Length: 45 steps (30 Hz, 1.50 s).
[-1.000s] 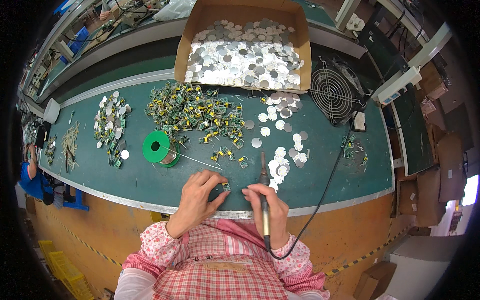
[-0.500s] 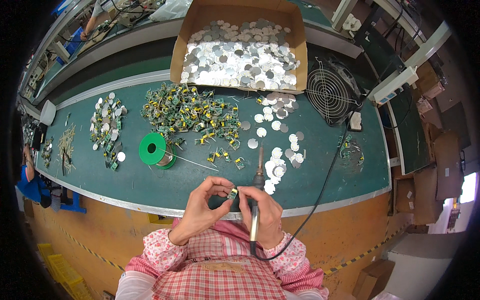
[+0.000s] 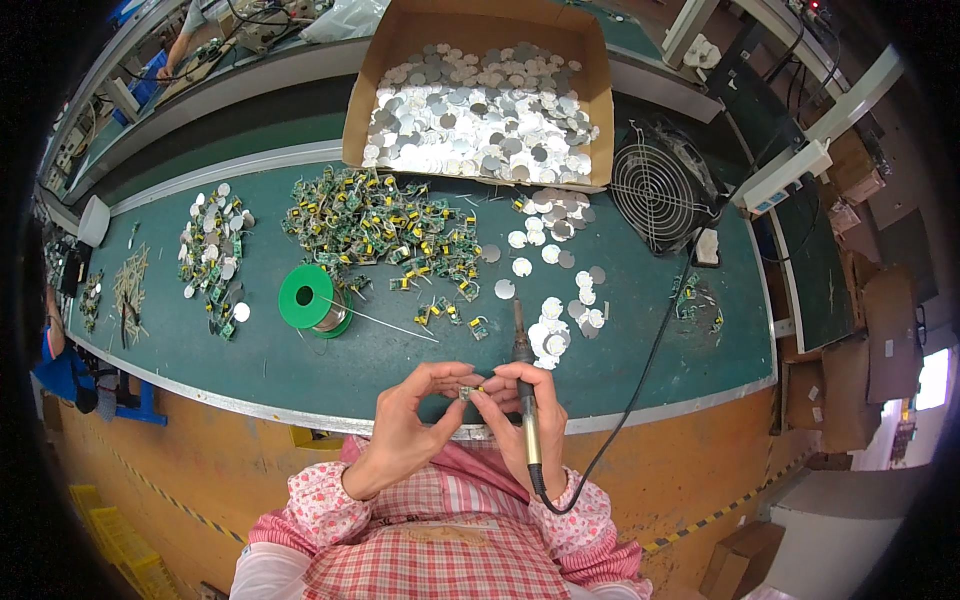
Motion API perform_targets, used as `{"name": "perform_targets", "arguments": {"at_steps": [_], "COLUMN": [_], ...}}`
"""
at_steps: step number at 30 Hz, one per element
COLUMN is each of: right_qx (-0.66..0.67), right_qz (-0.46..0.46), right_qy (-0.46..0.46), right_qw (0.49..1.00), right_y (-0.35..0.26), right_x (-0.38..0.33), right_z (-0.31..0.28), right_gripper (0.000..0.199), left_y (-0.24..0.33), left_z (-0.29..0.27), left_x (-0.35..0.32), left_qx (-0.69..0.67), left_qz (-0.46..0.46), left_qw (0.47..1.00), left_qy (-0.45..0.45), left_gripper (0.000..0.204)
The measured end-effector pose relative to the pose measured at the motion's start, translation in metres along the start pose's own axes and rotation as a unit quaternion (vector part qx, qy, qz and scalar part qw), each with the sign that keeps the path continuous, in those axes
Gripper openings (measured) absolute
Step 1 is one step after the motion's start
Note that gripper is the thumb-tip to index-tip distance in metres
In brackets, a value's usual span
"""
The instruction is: The person solders components onto small circuit boards using a soldering iron and solder wire.
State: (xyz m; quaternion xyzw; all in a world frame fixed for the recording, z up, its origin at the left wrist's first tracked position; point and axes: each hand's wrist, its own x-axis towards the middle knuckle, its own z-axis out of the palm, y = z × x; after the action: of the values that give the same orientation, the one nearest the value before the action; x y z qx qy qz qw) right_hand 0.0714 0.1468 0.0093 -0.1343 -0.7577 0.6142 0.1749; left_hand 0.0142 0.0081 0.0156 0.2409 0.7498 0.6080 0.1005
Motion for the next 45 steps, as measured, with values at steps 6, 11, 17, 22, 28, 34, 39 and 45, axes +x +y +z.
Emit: {"name": "perform_targets", "arguments": {"at_steps": [6, 11, 17, 22, 28, 34, 39, 45], "right_qx": [-0.034, -0.097, 0.01, 0.099, -0.061, 0.05, 0.083, 0.08], "right_qz": [-0.058, -0.076, -0.01, 0.032, -0.085, -0.041, -0.026, -0.016], "right_qy": [0.001, 0.006, 0.043, 0.076, 0.08, 0.04, 0.125, -0.016], "right_qw": [0.998, 0.992, 0.999, 0.992, 0.991, 0.997, 0.988, 0.997], "right_y": [-0.003, -0.009, 0.0, -0.005, 0.001, -0.012, -0.011, -0.001], "right_x": [0.001, 0.001, 0.0, 0.001, -0.001, -0.005, 0.002, -0.004], "right_z": [0.0, 0.005, 0.001, 0.008, 0.001, 0.0, -0.001, -0.009], "right_gripper": [0.034, 0.033, 0.028, 0.024, 0.02, 0.018, 0.017, 0.024], "left_y": [-0.002, -0.003, 0.003, -0.003, 0.005, -0.006, -0.013, -0.007], "left_z": [0.005, 0.008, 0.009, 0.012, 0.007, -0.008, -0.005, 0.0], "left_x": [-0.002, -0.008, -0.005, -0.008, -0.002, 0.011, 0.007, 0.005], "left_qx": [-0.208, 0.109, -0.092, -0.146, -0.171, -0.388, -0.467, -0.482], "left_qz": [-0.084, 0.074, -0.067, -0.077, -0.073, -0.245, -0.285, -0.302], "left_qw": [0.974, 0.991, 0.993, 0.985, 0.983, 0.88, 0.833, 0.82], "left_qy": [0.031, 0.037, 0.034, 0.056, 0.005, -0.125, -0.086, -0.058], "left_gripper": [0.04, 0.046, 0.045, 0.046, 0.041, 0.022, 0.018, 0.02]}}
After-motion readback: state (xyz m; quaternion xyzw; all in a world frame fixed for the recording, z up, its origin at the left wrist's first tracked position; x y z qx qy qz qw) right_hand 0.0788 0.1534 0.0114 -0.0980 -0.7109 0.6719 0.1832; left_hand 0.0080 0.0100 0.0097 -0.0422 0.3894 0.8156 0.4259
